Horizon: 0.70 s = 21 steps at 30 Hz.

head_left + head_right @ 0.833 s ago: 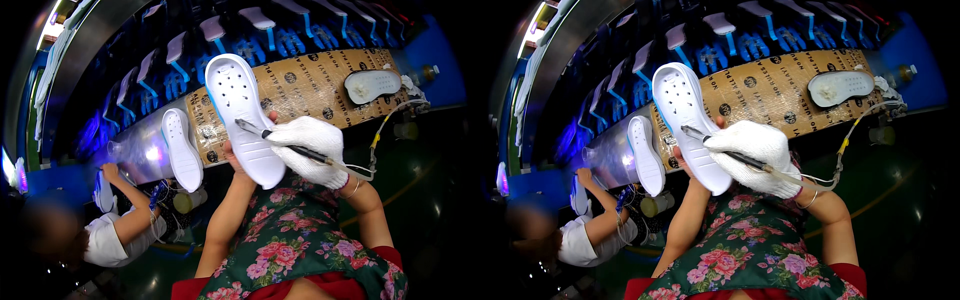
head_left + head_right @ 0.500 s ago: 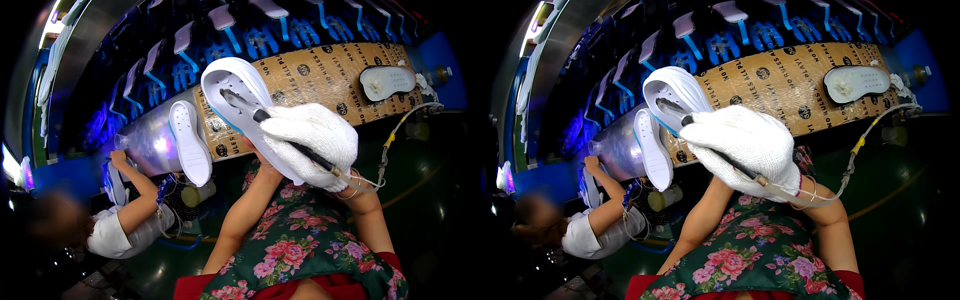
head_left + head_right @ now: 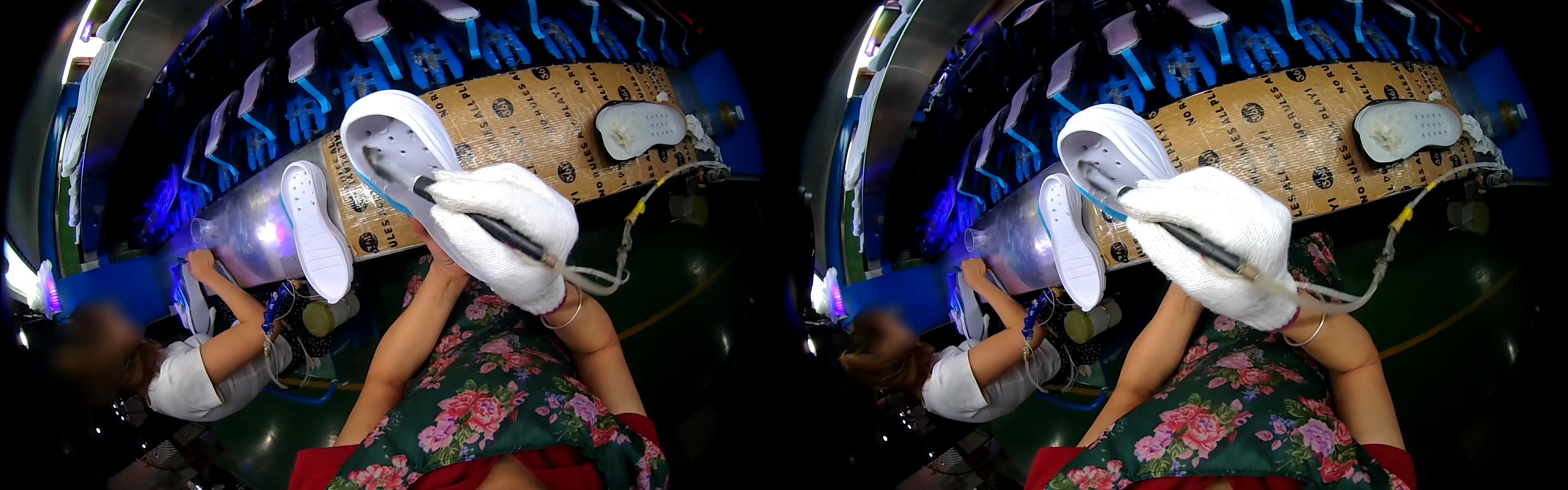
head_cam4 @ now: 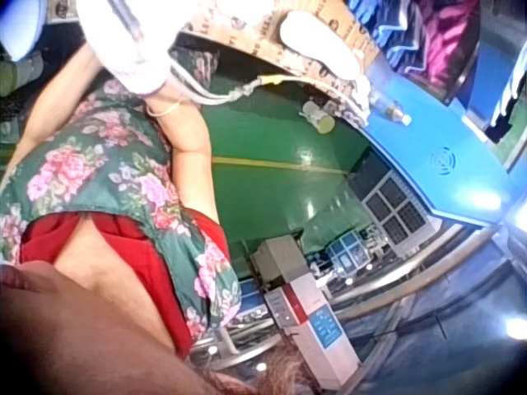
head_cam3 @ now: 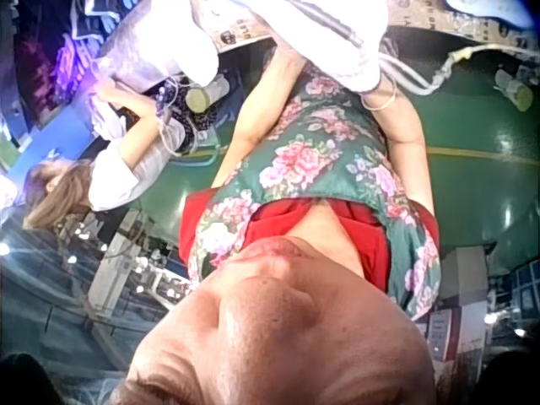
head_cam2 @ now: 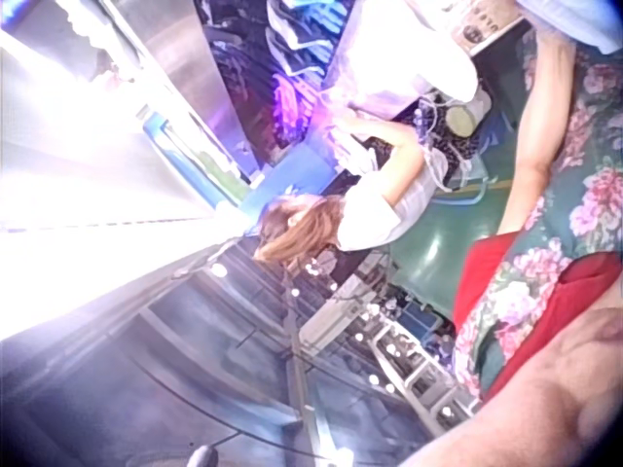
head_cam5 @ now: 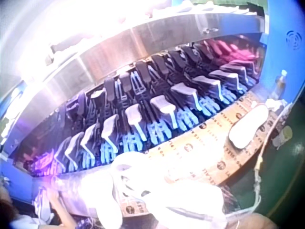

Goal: The person applies adhesive to the underside of shoe soles using a brush and then places them onto a conveyor belt.

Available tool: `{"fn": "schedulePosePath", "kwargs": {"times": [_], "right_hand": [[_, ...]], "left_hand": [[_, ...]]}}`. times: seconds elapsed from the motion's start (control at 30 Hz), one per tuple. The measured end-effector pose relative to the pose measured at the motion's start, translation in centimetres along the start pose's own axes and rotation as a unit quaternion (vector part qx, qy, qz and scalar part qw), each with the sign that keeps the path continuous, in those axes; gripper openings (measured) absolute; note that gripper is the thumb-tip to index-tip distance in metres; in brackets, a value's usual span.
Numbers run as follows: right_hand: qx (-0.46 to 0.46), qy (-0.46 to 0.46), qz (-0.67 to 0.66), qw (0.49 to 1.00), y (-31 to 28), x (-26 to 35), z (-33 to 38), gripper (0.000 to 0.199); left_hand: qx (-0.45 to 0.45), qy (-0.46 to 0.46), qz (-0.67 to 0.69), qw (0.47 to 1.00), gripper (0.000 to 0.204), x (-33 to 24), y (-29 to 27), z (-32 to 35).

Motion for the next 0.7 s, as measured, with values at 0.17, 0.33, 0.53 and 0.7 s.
{"fn": "schedulePosePath", "kwargs": {"times": [0.17,0.33,0.53,0.7], "right_hand": [[0.034,0.007,0.043,0.998,1.3,0.8,0.7,0.029],[-0.049,0.025,-0.01,0.998,0.0,0.1,0.8,0.022],[-0.009,0.006,0.006,1.0,1.2,0.8,1.9,0.026],[-0.025,-0.054,0.08,0.995,0.2,0.8,2.6,0.024]], "left_hand": [[0.002,-0.001,-0.001,1.0,0.107,-0.3,0.0,0.1],[0.01,-0.003,-0.006,1.0,0.107,-0.6,0.0,-0.3],[0.03,-0.004,-0.002,1.0,0.107,-1.1,0.5,-0.5],[0.125,-0.011,0.031,0.992,0.107,-1.4,3.1,-1.4]]}}
Point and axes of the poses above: each hand's wrist, its own z-axis away from the middle knuckle, its own y-axis out of the palm, x = y × z, the point moved 8 cm from there along -z, towards the middle knuckle, and after that the axes turned 13 degrees about -y, right-handed, at the moved point
